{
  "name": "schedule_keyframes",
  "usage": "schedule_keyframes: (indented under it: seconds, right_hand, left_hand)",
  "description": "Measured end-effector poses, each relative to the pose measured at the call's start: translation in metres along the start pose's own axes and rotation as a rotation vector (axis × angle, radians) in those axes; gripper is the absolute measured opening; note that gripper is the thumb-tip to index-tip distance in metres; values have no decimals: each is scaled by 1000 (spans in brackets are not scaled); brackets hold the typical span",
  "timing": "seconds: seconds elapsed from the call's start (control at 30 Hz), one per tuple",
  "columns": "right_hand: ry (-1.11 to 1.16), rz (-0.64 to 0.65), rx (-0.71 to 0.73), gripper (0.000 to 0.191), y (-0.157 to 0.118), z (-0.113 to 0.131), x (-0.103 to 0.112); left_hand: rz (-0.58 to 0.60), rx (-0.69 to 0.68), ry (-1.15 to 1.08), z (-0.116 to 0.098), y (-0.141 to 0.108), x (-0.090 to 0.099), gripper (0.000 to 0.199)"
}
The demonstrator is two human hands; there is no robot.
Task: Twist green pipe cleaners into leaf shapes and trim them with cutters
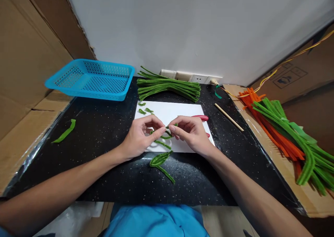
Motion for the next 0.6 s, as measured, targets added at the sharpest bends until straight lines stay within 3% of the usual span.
schedule_keyframes:
  seconds: [0.13, 0.27, 0.37, 0.5, 0.6]
  right_hand:
    - [-44, -40, -14, 29, 2, -4, 5]
    - [45, -11, -64, 33, 2, -9, 1]
    - [18, -13, -56, 26, 3, -7, 0]
    - [-34, -43, -8, 15, 3, -1, 5]
    - [-93, -120, 74, 7, 2, 6, 15]
  left_hand:
    - [-60, 19, -90, 7, 5, 5, 18]
    - [-26, -56, -104, 3, 7, 4, 20]
    - [7, -104, -48, 1, 4, 2, 26]
    - [6, -64, -56, 6, 3, 4, 39]
    - [-49, -16, -70, 10, 8, 10, 33]
Point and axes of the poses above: each hand's wrist, its own y-axis towards the middle knuckle, its own x-axis out of the back of the hand, z = x × y, the point moved 7 cm from there along y, towards the middle knuckle, and after that the axes turned 4 degrees about -z, right-handed, at the moved point
